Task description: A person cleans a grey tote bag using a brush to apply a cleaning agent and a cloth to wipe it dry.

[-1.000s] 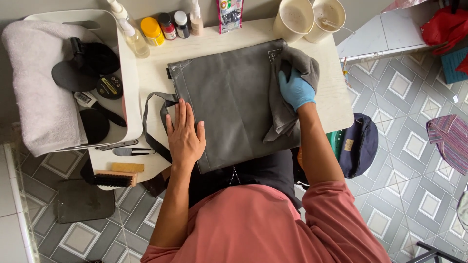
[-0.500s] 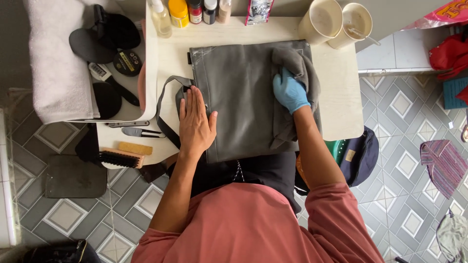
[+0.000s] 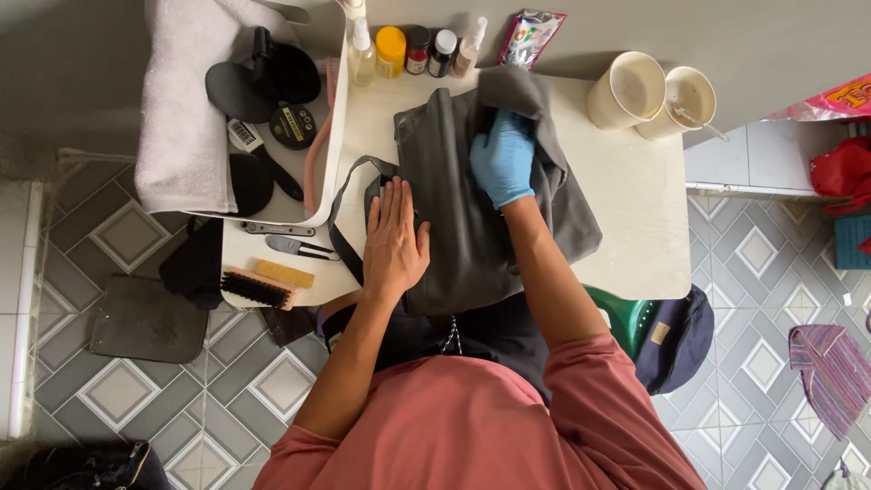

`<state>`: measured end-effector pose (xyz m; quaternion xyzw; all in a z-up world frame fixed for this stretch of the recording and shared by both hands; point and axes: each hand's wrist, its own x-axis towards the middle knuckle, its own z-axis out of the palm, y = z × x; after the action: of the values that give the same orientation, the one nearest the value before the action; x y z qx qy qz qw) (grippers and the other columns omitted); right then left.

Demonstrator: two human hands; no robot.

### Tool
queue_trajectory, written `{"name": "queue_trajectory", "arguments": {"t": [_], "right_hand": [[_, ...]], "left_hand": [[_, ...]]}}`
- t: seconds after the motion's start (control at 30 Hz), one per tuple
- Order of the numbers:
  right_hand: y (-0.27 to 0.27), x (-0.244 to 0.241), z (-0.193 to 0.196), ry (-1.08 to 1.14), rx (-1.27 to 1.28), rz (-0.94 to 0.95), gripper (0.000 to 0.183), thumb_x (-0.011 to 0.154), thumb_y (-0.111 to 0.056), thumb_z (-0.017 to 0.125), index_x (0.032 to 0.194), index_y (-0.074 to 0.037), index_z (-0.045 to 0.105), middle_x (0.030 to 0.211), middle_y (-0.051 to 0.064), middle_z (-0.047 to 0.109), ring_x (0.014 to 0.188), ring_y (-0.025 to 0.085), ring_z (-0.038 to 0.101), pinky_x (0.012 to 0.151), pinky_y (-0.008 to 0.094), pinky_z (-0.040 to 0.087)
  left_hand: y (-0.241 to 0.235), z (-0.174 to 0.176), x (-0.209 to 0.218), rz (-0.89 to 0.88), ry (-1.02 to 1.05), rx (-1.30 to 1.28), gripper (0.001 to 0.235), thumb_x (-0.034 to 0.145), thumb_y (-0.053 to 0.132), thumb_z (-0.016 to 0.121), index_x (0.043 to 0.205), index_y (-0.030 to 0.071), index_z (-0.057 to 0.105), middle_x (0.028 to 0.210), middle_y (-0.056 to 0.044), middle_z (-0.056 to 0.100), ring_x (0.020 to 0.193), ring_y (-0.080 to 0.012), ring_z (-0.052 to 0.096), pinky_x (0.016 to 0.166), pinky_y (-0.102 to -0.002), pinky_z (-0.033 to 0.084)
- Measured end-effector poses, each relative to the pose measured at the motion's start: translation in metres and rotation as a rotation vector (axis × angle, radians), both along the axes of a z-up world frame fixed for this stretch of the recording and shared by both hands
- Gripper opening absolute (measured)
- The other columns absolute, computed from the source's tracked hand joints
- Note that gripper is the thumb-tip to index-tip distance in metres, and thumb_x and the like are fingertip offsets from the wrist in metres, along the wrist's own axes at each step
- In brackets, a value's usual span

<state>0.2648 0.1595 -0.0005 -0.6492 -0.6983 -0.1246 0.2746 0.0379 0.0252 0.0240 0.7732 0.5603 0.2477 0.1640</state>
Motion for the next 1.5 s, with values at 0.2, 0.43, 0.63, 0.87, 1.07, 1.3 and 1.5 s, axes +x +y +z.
{"name": "queue_trajectory", "arguments": {"t": [0.2, 0.43, 0.63, 0.87, 1.07, 1.3, 1.5], "right_hand": [[-0.067, 0.029, 0.042, 0.018, -0.006, -0.133, 0.022, 0.079, -0.024, 0.071, 0.092, -0.008, 0.063, 0.066, 0.014, 0.061, 0.067, 0.040, 0.067, 0.059, 0.050, 0.049], [-0.131, 0.124, -0.004, -0.359, 0.040, -0.305, 0.018, 0.084, -0.033, 0.070, 0.095, -0.019, 0.073, 0.063, 0.005, 0.062, 0.059, 0.027, 0.067, 0.057, 0.038, 0.053], [-0.170, 0.197, -0.010, -0.113, -0.011, -0.450, 0.033, 0.088, -0.011, 0.061, 0.119, -0.016, 0.072, 0.087, 0.009, 0.066, 0.082, 0.033, 0.070, 0.071, 0.047, 0.057], [-0.161, 0.090, 0.136, 0.171, -0.059, -0.197, 0.039, 0.092, -0.002, 0.065, 0.130, -0.010, 0.069, 0.113, 0.011, 0.067, 0.106, 0.036, 0.067, 0.092, 0.047, 0.054], [-0.069, -0.055, 0.100, 0.129, -0.224, 0.341, 0.047, 0.092, -0.015, 0.065, 0.139, -0.019, 0.065, 0.129, 0.014, 0.065, 0.117, 0.039, 0.066, 0.096, 0.049, 0.055], [0.016, -0.101, 0.019, -0.204, -0.437, 0.349, 0.042, 0.100, -0.044, 0.060, 0.140, -0.035, 0.065, 0.155, 0.005, 0.051, 0.144, 0.034, 0.045, 0.118, 0.058, 0.032], [0.027, -0.088, -0.002, -0.055, -0.123, 0.209, 0.021, 0.094, -0.036, 0.068, 0.112, -0.028, 0.075, 0.114, 0.005, 0.061, 0.099, 0.031, 0.063, 0.072, 0.044, 0.057]], "left_hand": [[0.003, 0.000, 0.000, -0.014, 0.001, -0.036, 0.069, 0.101, 0.030, 0.056, 0.158, -0.003, 0.034, 0.162, -0.026, 0.037, 0.153, -0.0351, 0.033, 0.127, -0.048, 0.016], [0.005, 0.000, 0.002, -0.017, 0.005, -0.127, 0.068, 0.104, 0.027, 0.053, 0.160, -0.003, 0.029, 0.167, -0.026, 0.027, 0.156, -0.0367, 0.025, 0.128, -0.050, 0.008], [0.004, 0.004, 0.003, 0.004, 0.028, -0.162, 0.068, 0.104, 0.026, 0.051, 0.161, -0.003, 0.028, 0.168, -0.026, 0.024, 0.158, -0.0358, 0.021, 0.128, -0.050, 0.005], [0.002, 0.017, 0.004, 0.002, 0.006, -0.156, 0.067, 0.104, 0.022, 0.050, 0.161, -0.005, 0.027, 0.168, -0.028, 0.024, 0.157, -0.0365, 0.022, 0.128, -0.051, 0.006], [0.000, 0.011, 0.003, 0.012, 0.014, -0.045, 0.067, 0.101, 0.019, 0.055, 0.158, -0.006, 0.032, 0.165, -0.029, 0.030, 0.155, -0.0385, 0.028, 0.127, -0.052, 0.011], [0.004, -0.002, 0.004, 0.057, -0.001, 0.000, 0.067, 0.097, 0.020, 0.055, 0.158, 0.000, 0.036, 0.164, -0.023, 0.036, 0.153, -0.0344, 0.032, 0.128, -0.053, 0.014], [0.001, 0.009, 0.008, 0.053, 0.076, -0.061, 0.061, 0.100, 0.025, 0.050, 0.154, -0.003, 0.041, 0.163, -0.025, 0.035, 0.155, -0.0336, 0.030, 0.128, -0.050, 0.010]]}}
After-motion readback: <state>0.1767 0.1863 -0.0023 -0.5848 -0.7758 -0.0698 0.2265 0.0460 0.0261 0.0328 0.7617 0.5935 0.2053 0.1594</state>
